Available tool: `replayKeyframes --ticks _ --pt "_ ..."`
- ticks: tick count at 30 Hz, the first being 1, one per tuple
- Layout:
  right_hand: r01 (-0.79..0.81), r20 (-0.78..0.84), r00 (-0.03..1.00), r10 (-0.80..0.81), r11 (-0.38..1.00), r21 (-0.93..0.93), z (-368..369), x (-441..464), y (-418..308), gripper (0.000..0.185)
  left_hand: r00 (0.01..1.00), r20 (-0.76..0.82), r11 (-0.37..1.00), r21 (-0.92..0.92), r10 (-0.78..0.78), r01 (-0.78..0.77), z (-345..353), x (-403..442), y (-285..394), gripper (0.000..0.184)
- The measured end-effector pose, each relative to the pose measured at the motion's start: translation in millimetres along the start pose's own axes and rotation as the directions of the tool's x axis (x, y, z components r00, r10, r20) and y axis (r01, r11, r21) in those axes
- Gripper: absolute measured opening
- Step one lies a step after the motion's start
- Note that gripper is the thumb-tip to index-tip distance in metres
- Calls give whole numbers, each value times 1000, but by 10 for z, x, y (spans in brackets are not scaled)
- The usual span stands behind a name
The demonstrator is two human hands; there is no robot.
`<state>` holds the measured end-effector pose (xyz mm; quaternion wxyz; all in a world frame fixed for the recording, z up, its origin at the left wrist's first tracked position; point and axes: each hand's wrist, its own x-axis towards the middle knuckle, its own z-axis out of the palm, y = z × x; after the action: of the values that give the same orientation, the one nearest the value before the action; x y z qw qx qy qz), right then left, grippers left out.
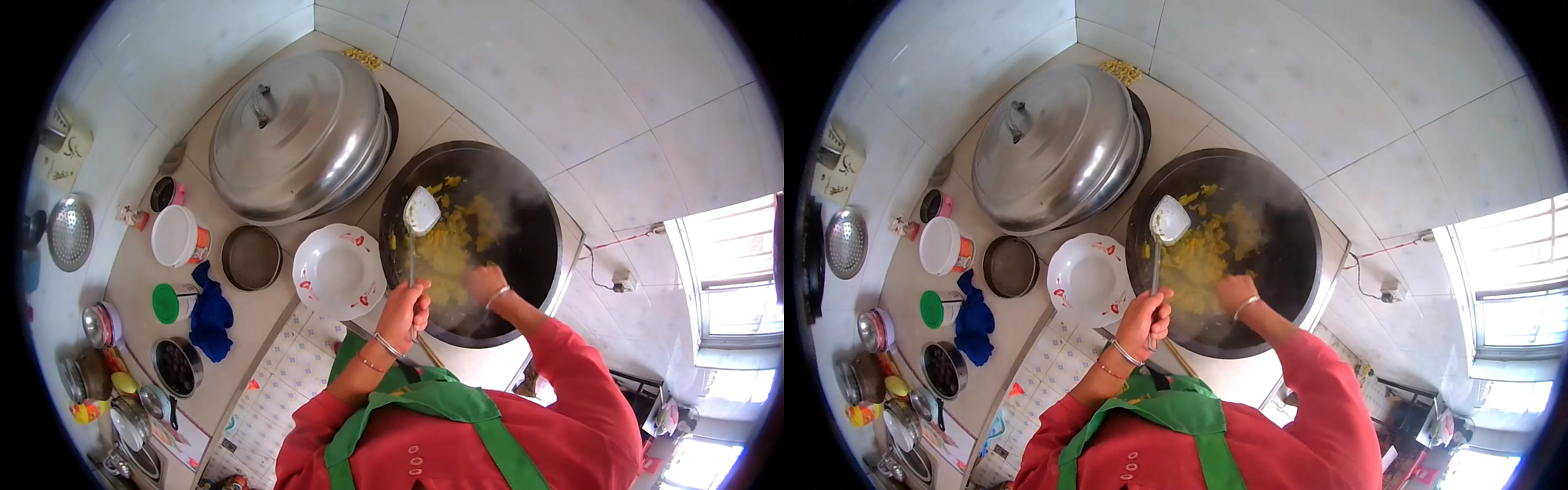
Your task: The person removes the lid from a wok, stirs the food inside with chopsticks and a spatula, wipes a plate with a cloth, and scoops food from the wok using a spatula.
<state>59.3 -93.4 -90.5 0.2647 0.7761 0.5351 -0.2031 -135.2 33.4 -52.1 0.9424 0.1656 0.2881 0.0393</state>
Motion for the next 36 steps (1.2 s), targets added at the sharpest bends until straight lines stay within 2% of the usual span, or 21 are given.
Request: replayKeyframes --ticks 1,3,5,7,10,11,12,15,17,18,22,26,27,29,32,34,36 --pt "3 -2 1000 -3 1000 1 -31 79 91 13 1000 -3 1000 1 2 -2 0 10 1 18" --pt "-109 -124 984 127 984 141 -60 179 364 15 999 -35 1000 6 1 -1 -5 2 -3 18" --pt "-236 -227 940 255 966 110 83 331 699 16 999 -40 1000 10 6 -6 -25 9 -2 18" --pt "-394 -234 880 413 911 124 237 485 1056 17 999 -39 1000 14 10 -9 -24 4 -3 18" --pt "-429 -244 847 473 878 212 446 640 1232 17 999 -36 1000 6 15 -15 23 -10 -1 18" --pt "-412 -107 893 436 891 190 157 506 976 19 1000 -30 1000 4 3 -3 40 -15 -1 18" --pt "-414 -108 893 438 891 188 204 472 851 19 1000 -26 1000 2 -11 11 45 -24 -3 18" --pt "-272 -86 954 289 948 166 596 350 458 22 1000 26 1000 14 4 -4 -15 -20 -28 18" --pt "-174 -67 980 185 973 154 817 272 283 24 1000 2 1000 8 2 -2 13 -70 2 18" --pt "-125 -58 989 135 981 151 867 266 257 25 1000 -20 1000 8 -1 1 24 -87 20 19" --pt "-91 -30 995 99 979 184 743 -31 730 25 1000 -8 999 19 26 -26 9 -98 10 20" --pt "-432 36 902 430 898 80 273 -136 1077 24 999 9 998 43 42 -42 -47 -63 -40 20" --pt "-429 34 903 428 900 77 239 -58 1155 24 998 39 995 76 58 -61 -63 -35 -40 21" --pt "-543 -73 815 574 802 249 180 72 1227 21 999 15 998 50 43 -43 -29 -47 -27 21" --pt "-566 -22 817 576 808 166 -138 344 1015 18 1000 -12 999 29 27 -27 -17 -36 -42 21" --pt "-526 -103 833 544 835 159 151 664 880 16 999 -18 999 30 38 -37 -11 -26 -39 21" --pt "-284 -181 943 278 959 -8 304 741 673 15 1000 -13 1000 7 10 -10 -1 -40 -12 21"
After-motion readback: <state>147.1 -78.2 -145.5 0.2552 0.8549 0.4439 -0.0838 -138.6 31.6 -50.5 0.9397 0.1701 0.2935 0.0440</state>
